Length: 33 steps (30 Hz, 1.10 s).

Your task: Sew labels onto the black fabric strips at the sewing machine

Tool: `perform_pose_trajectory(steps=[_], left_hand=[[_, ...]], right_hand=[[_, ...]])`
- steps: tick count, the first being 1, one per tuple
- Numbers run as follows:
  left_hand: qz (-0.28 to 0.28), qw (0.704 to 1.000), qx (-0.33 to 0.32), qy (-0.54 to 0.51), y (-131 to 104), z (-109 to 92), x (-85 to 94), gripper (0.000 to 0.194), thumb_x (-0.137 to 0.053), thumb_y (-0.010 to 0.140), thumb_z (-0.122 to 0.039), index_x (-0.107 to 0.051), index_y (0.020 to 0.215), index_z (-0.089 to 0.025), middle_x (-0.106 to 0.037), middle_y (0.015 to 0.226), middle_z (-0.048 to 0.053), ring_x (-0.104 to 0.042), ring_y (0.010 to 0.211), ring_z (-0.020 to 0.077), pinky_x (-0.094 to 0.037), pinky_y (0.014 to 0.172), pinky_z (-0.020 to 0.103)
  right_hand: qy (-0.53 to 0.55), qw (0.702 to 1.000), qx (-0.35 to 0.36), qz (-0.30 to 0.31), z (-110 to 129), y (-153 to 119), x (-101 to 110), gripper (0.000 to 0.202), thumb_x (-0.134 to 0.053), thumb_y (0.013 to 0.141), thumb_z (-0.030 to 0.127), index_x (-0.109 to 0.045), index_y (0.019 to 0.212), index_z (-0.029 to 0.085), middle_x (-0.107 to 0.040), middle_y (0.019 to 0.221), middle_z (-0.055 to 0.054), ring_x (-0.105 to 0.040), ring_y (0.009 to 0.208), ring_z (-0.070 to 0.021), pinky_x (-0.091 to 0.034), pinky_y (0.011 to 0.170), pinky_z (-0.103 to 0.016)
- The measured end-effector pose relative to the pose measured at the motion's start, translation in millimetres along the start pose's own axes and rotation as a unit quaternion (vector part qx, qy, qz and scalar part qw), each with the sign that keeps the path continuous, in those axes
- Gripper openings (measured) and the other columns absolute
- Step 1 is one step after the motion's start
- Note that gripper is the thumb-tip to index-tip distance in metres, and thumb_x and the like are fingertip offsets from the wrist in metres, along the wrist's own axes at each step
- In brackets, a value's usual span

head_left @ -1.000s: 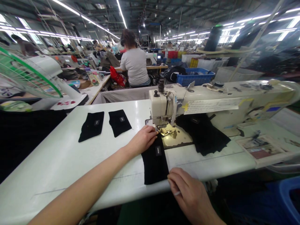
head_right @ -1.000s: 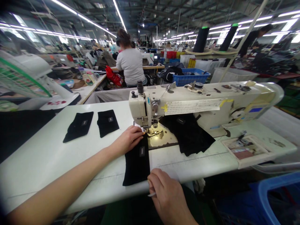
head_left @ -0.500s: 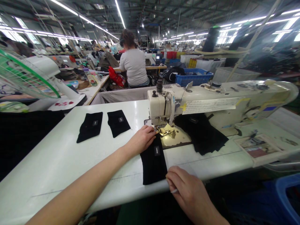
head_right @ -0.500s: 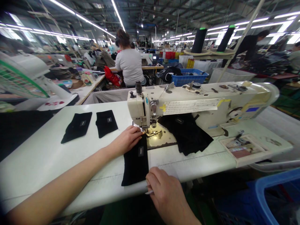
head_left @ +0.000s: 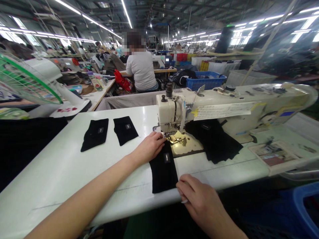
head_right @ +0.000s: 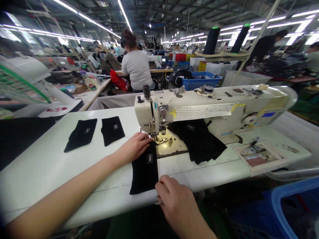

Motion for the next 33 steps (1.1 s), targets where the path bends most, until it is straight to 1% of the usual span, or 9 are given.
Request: perform_pose_trajectory(steps=[3,5,6,8,10,14,19,26,33], left_hand=[[-0.023,0.999,-0.005,-0.026,-14.3,-28.2,10.8,0.025,-0.047,0.098,-0.016,-0.068,0.112,-0.012,-0.063,0.109,0.014,-0.058,0.1,0.0254,-0.055,0.088,0.042],[-0.015,0.996,-0.045,-0.081,-30.4,-59.8,15.9,0.021,-0.05,0.098,-0.02,-0.07,0.102,-0.015,-0.065,0.107,0.012,-0.059,0.099,0.0242,-0.056,0.086,0.039],[0.005,0.992,-0.073,-0.105,-39.5,-76.3,16.0,0.019,-0.052,0.097,-0.022,-0.07,0.1,-0.016,-0.066,0.105,0.01,-0.06,0.097,0.0233,-0.057,0.084,0.037],[0.022,0.987,-0.105,-0.118,-56.9,-100.0,17.3,0.019,-0.052,0.096,-0.021,-0.069,0.103,-0.015,-0.068,0.106,0.01,-0.062,0.098,0.0234,-0.058,0.083,0.036],[0.013,0.987,-0.122,-0.103,-69.9,-110.4,19.0,0.024,-0.05,0.096,-0.019,-0.066,0.114,-0.012,-0.069,0.113,0.013,-0.063,0.105,0.0259,-0.059,0.086,0.038],[-0.002,0.987,-0.148,-0.066,-80.7,-108.8,17.4,0.034,-0.05,0.096,-0.018,-0.06,0.128,-0.01,-0.068,0.124,0.015,-0.061,0.117,0.0294,-0.059,0.093,0.042],[-0.009,0.987,-0.153,-0.057,-77.5,-102.0,17.4,0.032,-0.051,0.096,-0.018,-0.062,0.125,-0.01,-0.069,0.125,0.014,-0.063,0.118,0.0294,-0.059,0.095,0.041],[-0.014,0.989,-0.135,-0.055,-66.6,-90.0,16.1,0.027,-0.05,0.1,-0.026,-0.066,0.118,-0.012,-0.07,0.121,0.013,-0.065,0.115,0.0285,-0.061,0.092,0.041],[0.0,0.989,-0.132,-0.063,-56.2,-73.9,11.7,0.027,-0.052,0.1,-0.026,-0.066,0.12,-0.013,-0.068,0.125,0.014,-0.063,0.118,0.028,-0.059,0.098,0.041]], right_hand=[[-0.017,1.0,0.015,-0.011,0.3,-6.5,0.4,0.039,-0.046,0.08,0.003,-0.058,0.111,0.022,-0.064,0.102,-0.005,-0.061,0.074,-0.0177,-0.038,0.056,-0.028],[-0.029,0.999,0.031,-0.022,0.6,-11.1,1.2,0.044,-0.045,0.082,0.004,-0.057,0.12,0.02,-0.065,0.107,-0.008,-0.064,0.077,-0.0188,-0.042,0.057,-0.028],[-0.035,0.998,0.039,-0.025,0.6,-12.9,1.3,0.046,-0.044,0.082,0.004,-0.057,0.123,0.019,-0.065,0.109,-0.009,-0.065,0.078,-0.0194,-0.043,0.058,-0.028],[-0.04,0.998,0.048,-0.02,0.3,-15.0,0.3,0.05,-0.043,0.081,0.003,-0.056,0.127,0.017,-0.066,0.109,-0.01,-0.066,0.079,-0.0198,-0.046,0.057,-0.028],[-0.04,0.998,0.048,-0.007,-0.3,-15.0,-1.1,0.053,-0.042,0.079,0.002,-0.056,0.128,0.017,-0.066,0.108,-0.01,-0.066,0.077,-0.0194,-0.047,0.057,-0.028],[-0.039,0.998,0.043,0.002,-0.1,-11.4,-0.9,0.052,-0.043,0.078,0.002,-0.058,0.125,0.018,-0.066,0.106,-0.009,-0.064,0.078,-0.0193,-0.046,0.057,-0.028],[-0.027,0.999,0.031,0.018,-2.4,-3.7,-2.6,0.047,-0.048,0.077,0.001,-0.059,0.12,0.019,-0.065,0.103,-0.008,-0.063,0.08,-0.0193,-0.045,0.059,-0.028],[-0.046,0.998,0.003,0.037,-11.2,11.6,-4.8,0.046,-0.055,0.075,-0.001,-0.061,0.116,0.02,-0.064,0.104,-0.006,-0.062,0.084,-0.0192,-0.045,0.063,-0.027],[-0.067,0.997,-0.006,0.04,-20.4,32.4,-5.1,0.038,-0.058,0.08,0.001,-0.064,0.112,0.021,-0.065,0.104,-0.005,-0.061,0.083,-0.0174,-0.045,0.064,-0.026]])
Point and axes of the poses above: each hand's wrist, its own y-axis towards the middle knuckle, its own x-axis out of the back of the hand, z = x × y, the point moved 8 cm from there along y, towards the middle knuckle
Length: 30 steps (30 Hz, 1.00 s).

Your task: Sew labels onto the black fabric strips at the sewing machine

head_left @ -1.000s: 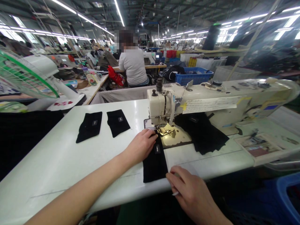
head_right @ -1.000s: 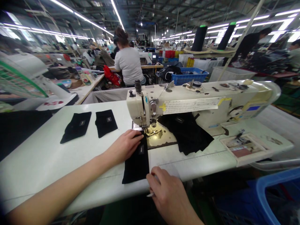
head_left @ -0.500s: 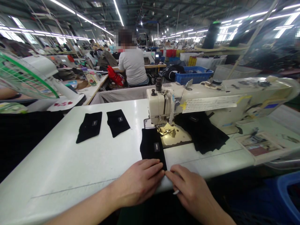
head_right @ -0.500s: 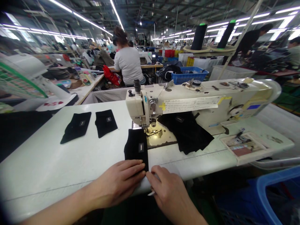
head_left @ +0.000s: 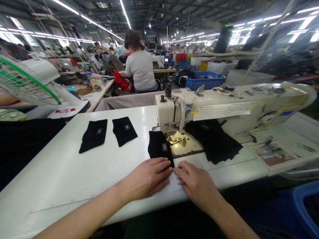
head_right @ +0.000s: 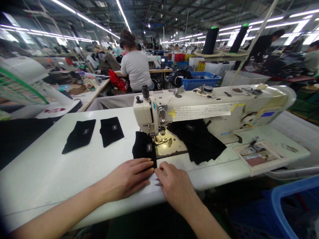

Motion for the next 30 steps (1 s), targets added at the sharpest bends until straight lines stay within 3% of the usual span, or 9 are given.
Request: perform_pose_trajectory(steps=[14,20,26,30], left_hand=[[-0.002,1.0,0.003,0.015,12.8,31.3,0.2,0.026,-0.052,0.1,-0.026,-0.068,0.116,-0.013,-0.068,0.122,0.015,-0.064,0.115,0.0275,-0.058,0.099,0.043],[-0.009,1.0,0.005,0.008,17.8,44.1,1.9,0.026,-0.052,0.1,-0.025,-0.069,0.115,-0.014,-0.068,0.121,0.016,-0.064,0.115,0.0271,-0.058,0.097,0.044],[-0.017,1.0,0.009,0.005,22.4,58.2,3.6,0.026,-0.051,0.101,-0.026,-0.07,0.112,-0.012,-0.068,0.118,0.016,-0.065,0.112,0.0261,-0.058,0.096,0.041],[-0.013,1.0,0.012,0.011,25.6,68.0,2.5,0.03,-0.049,0.101,-0.027,-0.069,0.117,-0.011,-0.067,0.119,0.017,-0.065,0.112,0.0266,-0.058,0.096,0.042]], right_hand=[[-0.039,0.999,-0.025,0.026,-15.0,35.2,-1.5,0.019,-0.059,0.093,0.01,-0.067,0.107,0.02,-0.064,0.101,-0.004,-0.061,0.083,-0.0163,-0.04,0.062,-0.025],[-0.043,0.998,-0.035,0.028,-21.7,47.2,-2.7,0.025,-0.058,0.093,0.009,-0.065,0.114,0.021,-0.064,0.11,-0.005,-0.063,0.087,-0.0173,-0.043,0.066,-0.026],[-0.059,0.997,-0.039,0.01,-23.4,51.0,-2.3,0.026,-0.055,0.093,0.008,-0.066,0.113,0.021,-0.065,0.112,-0.006,-0.064,0.09,-0.0185,-0.045,0.065,-0.026],[-0.059,0.997,-0.046,-0.034,-27.2,40.5,6.7,0.029,-0.054,0.089,0.006,-0.067,0.111,0.02,-0.066,0.109,-0.006,-0.065,0.085,-0.0178,-0.047,0.064,-0.026]])
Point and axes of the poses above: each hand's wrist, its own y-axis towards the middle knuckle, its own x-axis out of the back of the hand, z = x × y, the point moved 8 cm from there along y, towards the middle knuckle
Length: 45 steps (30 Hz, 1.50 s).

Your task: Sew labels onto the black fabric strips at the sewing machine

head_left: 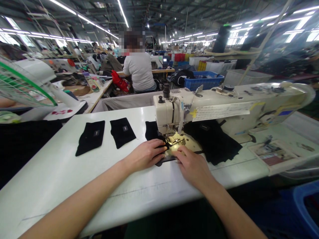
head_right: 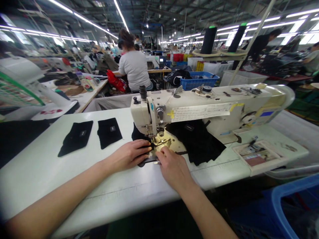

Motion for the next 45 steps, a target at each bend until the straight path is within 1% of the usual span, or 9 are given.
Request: perform_pose_trajectory(steps=[9,13,18,21,26,31,36,40,45], left_hand=[[0.011,1.0,0.011,0.007,8.2,19.2,1.7,0.031,-0.046,0.103,-0.028,-0.07,0.116,-0.014,-0.066,0.122,0.014,-0.064,0.111,0.0247,-0.057,0.096,0.041],[0.02,1.0,0.014,0.003,11.2,24.1,1.7,0.032,-0.044,0.103,-0.026,-0.069,0.119,-0.012,-0.066,0.119,0.015,-0.064,0.11,0.0239,-0.056,0.098,0.041],[0.011,1.0,0.012,0.0,11.4,26.7,1.8,0.031,-0.045,0.103,-0.027,-0.069,0.118,-0.015,-0.066,0.118,0.013,-0.064,0.108,0.0233,-0.056,0.098,0.04],[0.013,1.0,0.013,-0.004,11.7,27.5,2.0,0.031,-0.045,0.103,-0.027,-0.069,0.117,-0.014,-0.066,0.116,0.014,-0.064,0.107,0.0237,-0.055,0.097,0.039],[0.002,1.0,0.016,-0.025,11.5,28.6,2.0,0.031,-0.045,0.103,-0.028,-0.071,0.116,-0.015,-0.066,0.114,0.013,-0.064,0.105,0.0233,-0.055,0.096,0.039],[-0.029,0.997,0.058,-0.051,6.7,37.6,2.2,0.03,-0.049,0.101,-0.027,-0.071,0.118,-0.016,-0.065,0.119,0.014,-0.063,0.108,0.0246,-0.054,0.097,0.042],[-0.014,0.995,0.089,-0.052,2.2,45.6,-1.4,0.031,-0.051,0.101,-0.027,-0.07,0.123,-0.019,-0.063,0.127,0.014,-0.059,0.118,0.0268,-0.05,0.102,0.045],[-0.021,0.994,0.101,-0.047,-9.9,55.5,2.0,0.032,-0.05,0.101,-0.03,-0.071,0.123,-0.02,-0.062,0.131,0.014,-0.057,0.123,0.0282,-0.047,0.106,0.048],[-0.018,0.986,0.165,-0.025,-48.7,85.3,16.6,0.036,-0.048,0.101,-0.037,-0.072,0.123,-0.021,-0.063,0.134,0.013,-0.057,0.125,0.0296,-0.047,0.107,0.051]], right_hand=[[-0.038,0.983,-0.055,-0.173,-37.9,-28.0,67.8,0.029,-0.047,0.091,0.01,-0.071,0.107,0.017,-0.069,0.106,-0.005,-0.066,0.074,-0.0152,-0.047,0.057,-0.026],[-0.084,0.97,-0.082,-0.211,-50.8,-35.2,88.3,0.029,-0.047,0.094,0.015,-0.073,0.107,0.019,-0.07,0.106,-0.004,-0.063,0.065,-0.012,-0.044,0.052,-0.025],[-0.128,0.96,-0.104,-0.228,-66.3,-41.8,100.0,0.028,-0.049,0.095,0.018,-0.073,0.108,0.021,-0.072,0.108,-0.002,-0.064,0.065,-0.0127,-0.041,0.051,-0.028],[-0.141,0.954,-0.155,-0.212,-85.8,-42.6,103.2,0.027,-0.05,0.095,0.022,-0.072,0.11,0.021,-0.072,0.113,-0.002,-0.067,0.07,-0.0171,-0.042,0.053,-0.031],[-0.141,0.952,-0.24,-0.129,-116.5,-32.1,101.2,0.031,-0.048,0.099,0.036,-0.071,0.113,0.019,-0.071,0.121,-0.006,-0.071,0.081,-0.0257,-0.047,0.062,-0.036],[-0.117,0.938,-0.324,-0.037,-149.8,-18.4,89.7,0.038,-0.051,0.097,0.047,-0.071,0.114,0.019,-0.075,0.103,-0.012,-0.07,0.081,-0.0308,-0.044,0.061,-0.036],[0.01,0.932,-0.361,-0.012,-178.8,-11.3,79.6,0.023,-0.068,0.081,0.045,-0.067,0.079,0.023,-0.068,0.072,-0.003,-0.063,0.065,-0.0218,-0.039,0.057,-0.03],[0.016,0.926,-0.377,-0.024,-174.3,-16.2,89.9,0.027,-0.064,0.081,0.05,-0.057,0.07,0.026,-0.054,0.056,0.001,-0.053,0.055,-0.0198,-0.033,0.055,-0.03],[-0.056,0.93,-0.327,-0.16,-140.6,-27.9,129.9,0.036,-0.051,0.083,0.063,-0.054,0.081,0.028,-0.053,0.061,-0.001,-0.051,0.058,-0.0233,-0.029,0.058,-0.031]])
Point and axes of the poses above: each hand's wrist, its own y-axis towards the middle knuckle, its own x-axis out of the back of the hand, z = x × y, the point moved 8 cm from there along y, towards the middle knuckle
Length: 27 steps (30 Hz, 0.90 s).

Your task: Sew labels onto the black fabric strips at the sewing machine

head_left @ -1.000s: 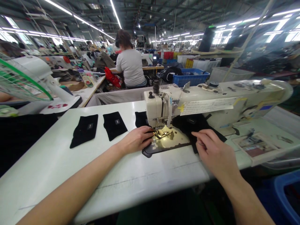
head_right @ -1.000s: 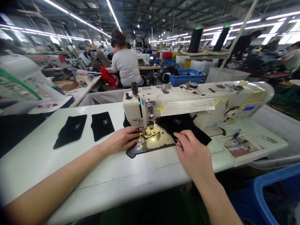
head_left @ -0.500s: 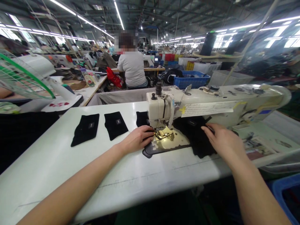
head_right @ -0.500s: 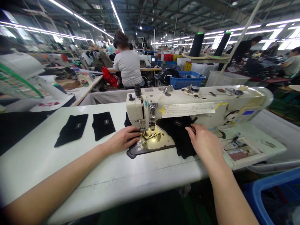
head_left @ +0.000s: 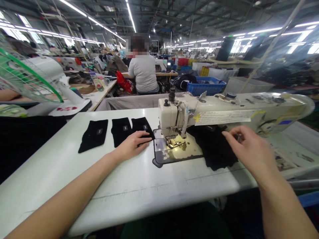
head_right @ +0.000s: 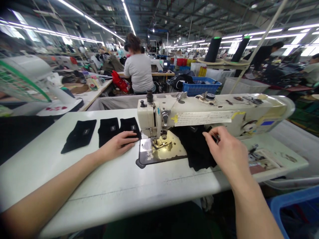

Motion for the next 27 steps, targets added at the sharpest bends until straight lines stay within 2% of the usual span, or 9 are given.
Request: perform_pose_trajectory(steps=[3,5,8,11,15,18,21,23,27], left_hand=[[-0.003,0.999,0.031,0.027,-14.4,12.9,13.9,0.041,-0.046,0.1,-0.043,-0.074,0.119,-0.02,-0.064,0.132,0.014,-0.059,0.122,0.0306,-0.049,0.105,0.052],[-0.023,0.997,0.05,0.063,-19.5,4.9,22.7,0.042,-0.048,0.098,-0.046,-0.076,0.113,-0.018,-0.068,0.124,0.015,-0.062,0.116,0.0323,-0.05,0.102,0.055],[-0.054,0.995,0.064,0.05,-20.9,-37.7,27.1,0.039,-0.05,0.098,-0.045,-0.077,0.104,-0.016,-0.071,0.105,0.015,-0.066,0.1,0.0308,-0.053,0.091,0.052],[-0.002,0.982,0.112,-0.154,-16.3,-87.9,8.0,0.036,-0.051,0.099,-0.045,-0.071,0.119,-0.022,-0.071,0.107,0.01,-0.066,0.095,0.0234,-0.056,0.086,0.041],[0.074,0.861,0.2,-0.462,-6.7,-130.5,-26.0,0.063,-0.054,0.096,-0.057,-0.044,0.149,-0.025,-0.059,0.139,0.012,-0.056,0.126,0.0264,-0.048,0.104,0.043],[0.157,0.739,0.228,-0.614,-2.3,-148.9,-49.2,0.061,-0.059,0.091,-0.064,-0.062,0.132,-0.02,-0.065,0.132,0.012,-0.059,0.124,0.0275,-0.044,0.108,0.044],[0.182,0.628,0.264,-0.709,-2.6,-152.7,-60.6,0.045,-0.079,0.076,-0.054,-0.074,0.101,-0.016,-0.075,0.103,0.009,-0.07,0.096,0.0221,-0.051,0.096,0.037],[0.113,0.629,0.29,-0.712,-1.5,-138.3,-57.0,0.037,-0.087,0.07,-0.044,-0.074,0.089,-0.016,-0.076,0.091,0.006,-0.07,0.083,0.0185,-0.053,0.088,0.033],[0.002,0.689,0.304,-0.658,-4.0,-109.3,-40.7,0.037,-0.092,0.063,-0.036,-0.073,0.088,-0.016,-0.075,0.085,0.003,-0.069,0.077,0.0175,-0.054,0.079,0.031]], right_hand=[[0.023,0.999,0.023,-0.015,4.3,-6.4,10.9,0.043,-0.042,0.085,0.07,-0.045,0.082,0.027,-0.051,0.06,0.0,-0.048,0.054,-0.0226,-0.029,0.056,-0.031],[0.047,0.999,0.027,-0.006,3.9,-9.4,11.9,0.047,-0.041,0.085,0.074,-0.043,0.081,0.027,-0.051,0.059,0.0,-0.049,0.052,-0.0223,-0.031,0.054,-0.032],[0.13,0.99,0.057,0.0,11.2,-20.0,17.3,0.048,-0.048,0.084,0.074,-0.049,0.089,0.026,-0.06,0.072,-0.002,-0.059,0.062,-0.0231,-0.042,0.058,-0.033],[0.208,0.97,0.126,0.024,32.5,-43.6,31.4,0.041,-0.059,0.087,0.065,-0.057,0.1,0.026,-0.067,0.09,-0.003,-0.066,0.075,-0.0205,-0.051,0.064,-0.03],[0.254,0.93,0.244,0.105,66.4,-83.4,51.7,0.022,-0.066,0.091,0.05,-0.063,0.098,0.03,-0.07,0.092,0.001,-0.07,0.08,-0.0161,-0.055,0.064,-0.019],[0.302,0.901,0.28,0.139,74.9,-97.8,60.4,0.015,-0.069,0.089,0.045,-0.065,0.092,0.031,-0.072,0.085,0.001,-0.072,0.078,-0.0167,-0.058,0.067,-0.019],[0.306,0.917,0.215,0.136,60.9,-90.8,52.9,0.022,-0.071,0.083,0.052,-0.07,0.086,0.03,-0.072,0.079,-0.001,-0.069,0.065,-0.0182,-0.056,0.053,-0.022],[0.282,0.94,0.128,0.145,43.4,-84.3,36.5,0.028,-0.071,0.079,0.057,-0.073,0.087,0.029,-0.07,0.072,-0.001,-0.063,0.053,-0.0174,-0.051,0.044,-0.024],[0.278,0.94,-0.007,0.198,18.4,-90.9,-8.1,0.033,-0.063,0.082,0.053,-0.075,0.093,0.025,-0.063,0.058,0.001,-0.058,0.049,-0.0171,-0.049,0.046,-0.025]])
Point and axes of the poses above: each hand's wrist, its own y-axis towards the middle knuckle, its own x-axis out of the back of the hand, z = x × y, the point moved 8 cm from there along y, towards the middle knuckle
